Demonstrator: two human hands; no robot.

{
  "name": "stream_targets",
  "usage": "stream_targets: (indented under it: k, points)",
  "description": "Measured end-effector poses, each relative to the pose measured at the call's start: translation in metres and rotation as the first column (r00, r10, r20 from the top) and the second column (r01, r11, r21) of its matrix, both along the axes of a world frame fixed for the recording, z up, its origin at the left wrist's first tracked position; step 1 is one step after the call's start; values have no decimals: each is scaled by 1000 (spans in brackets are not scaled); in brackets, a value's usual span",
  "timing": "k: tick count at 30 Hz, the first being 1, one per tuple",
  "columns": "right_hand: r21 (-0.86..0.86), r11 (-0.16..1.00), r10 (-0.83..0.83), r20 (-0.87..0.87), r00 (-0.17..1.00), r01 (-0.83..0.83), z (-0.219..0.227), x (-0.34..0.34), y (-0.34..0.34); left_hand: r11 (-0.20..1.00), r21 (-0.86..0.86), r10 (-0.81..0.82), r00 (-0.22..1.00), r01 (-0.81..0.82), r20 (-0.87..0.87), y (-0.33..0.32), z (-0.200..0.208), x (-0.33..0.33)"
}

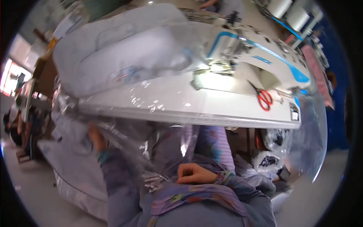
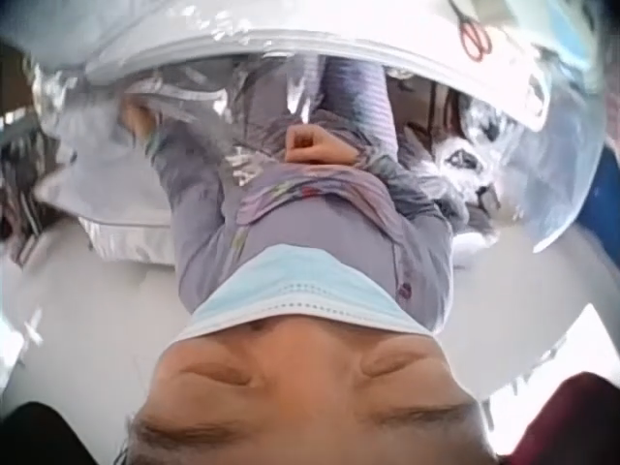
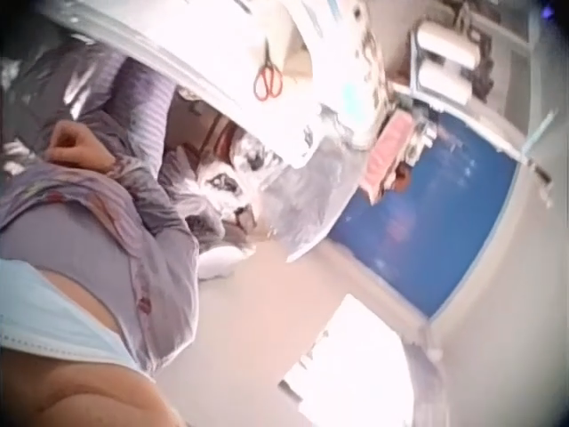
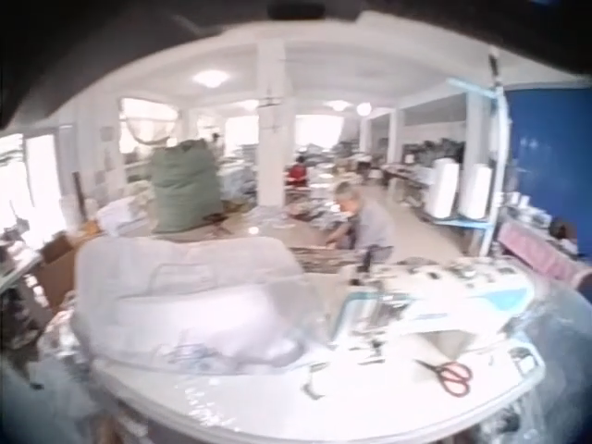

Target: Sewing plastic protective sheets onto patterned fabric items using an industrial sewing machine.

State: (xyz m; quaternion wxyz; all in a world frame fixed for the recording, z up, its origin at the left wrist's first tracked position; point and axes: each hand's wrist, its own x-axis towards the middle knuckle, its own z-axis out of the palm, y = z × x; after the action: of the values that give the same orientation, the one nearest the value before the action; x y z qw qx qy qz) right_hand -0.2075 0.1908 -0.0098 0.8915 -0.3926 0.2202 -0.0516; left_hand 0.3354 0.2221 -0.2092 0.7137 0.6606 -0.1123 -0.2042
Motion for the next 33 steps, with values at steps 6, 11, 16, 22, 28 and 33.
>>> stream_targets:
  k: [6,11,16,22,28,33]
  points:
    - [9,996,-94,21,995,93,-9,-11,9,686,538,-328,453,-489,829,183,138,5]
    - [167,982,-85,-49,995,92,-12,-26,17,633,479,-296,382,-608,876,187,251,-65]
    - [108,993,-38,-96,995,48,-21,-35,15,705,441,-252,385,-555,888,202,242,-78]
    - [17,996,-89,-141,986,92,-24,-40,10,653,412,-276,307,-636,911,184,239,-101]
    - [0,954,-297,-116,948,299,-30,-43,5,680,444,-309,320,-584,895,181,226,-88]
    - [-371,744,-616,-60,786,555,-30,-50,-20,592,310,212,515,-744,830,134,226,-74]
